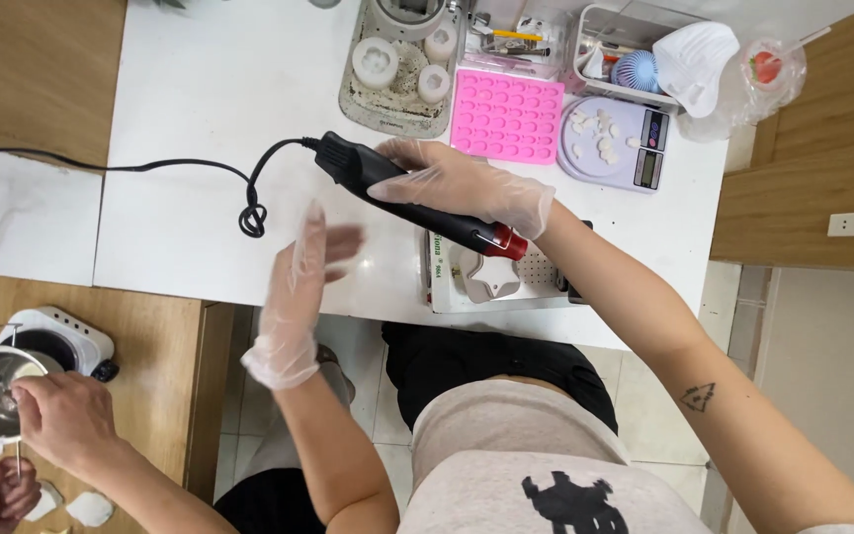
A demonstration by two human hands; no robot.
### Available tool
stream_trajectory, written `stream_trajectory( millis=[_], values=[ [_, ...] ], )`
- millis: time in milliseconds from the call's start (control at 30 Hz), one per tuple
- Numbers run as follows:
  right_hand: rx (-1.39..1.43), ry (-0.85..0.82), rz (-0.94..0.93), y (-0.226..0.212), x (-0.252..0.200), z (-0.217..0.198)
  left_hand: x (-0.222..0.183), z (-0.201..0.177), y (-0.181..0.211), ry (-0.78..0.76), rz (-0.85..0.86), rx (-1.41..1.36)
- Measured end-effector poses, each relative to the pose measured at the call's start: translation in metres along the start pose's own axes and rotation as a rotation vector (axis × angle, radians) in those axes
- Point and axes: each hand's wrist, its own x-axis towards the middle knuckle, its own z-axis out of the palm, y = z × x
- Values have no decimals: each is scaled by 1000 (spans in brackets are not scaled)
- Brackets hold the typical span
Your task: Melting and shaping small wax pieces into a star-shaped mold using a heat gun.
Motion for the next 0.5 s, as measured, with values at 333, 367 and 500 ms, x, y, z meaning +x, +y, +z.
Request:
stream_trajectory(
  millis=[333,367,500],
  values=[
    [-375,60,-144,-16,-26,18,32,-30,1,468,689,-94],
    [-454,108,-220,-18,-27,19,38,-29,5,411,694,-303],
    [-666,134,-164,-27,-43,9,41,-43,31,483,571,-923]
  ],
)
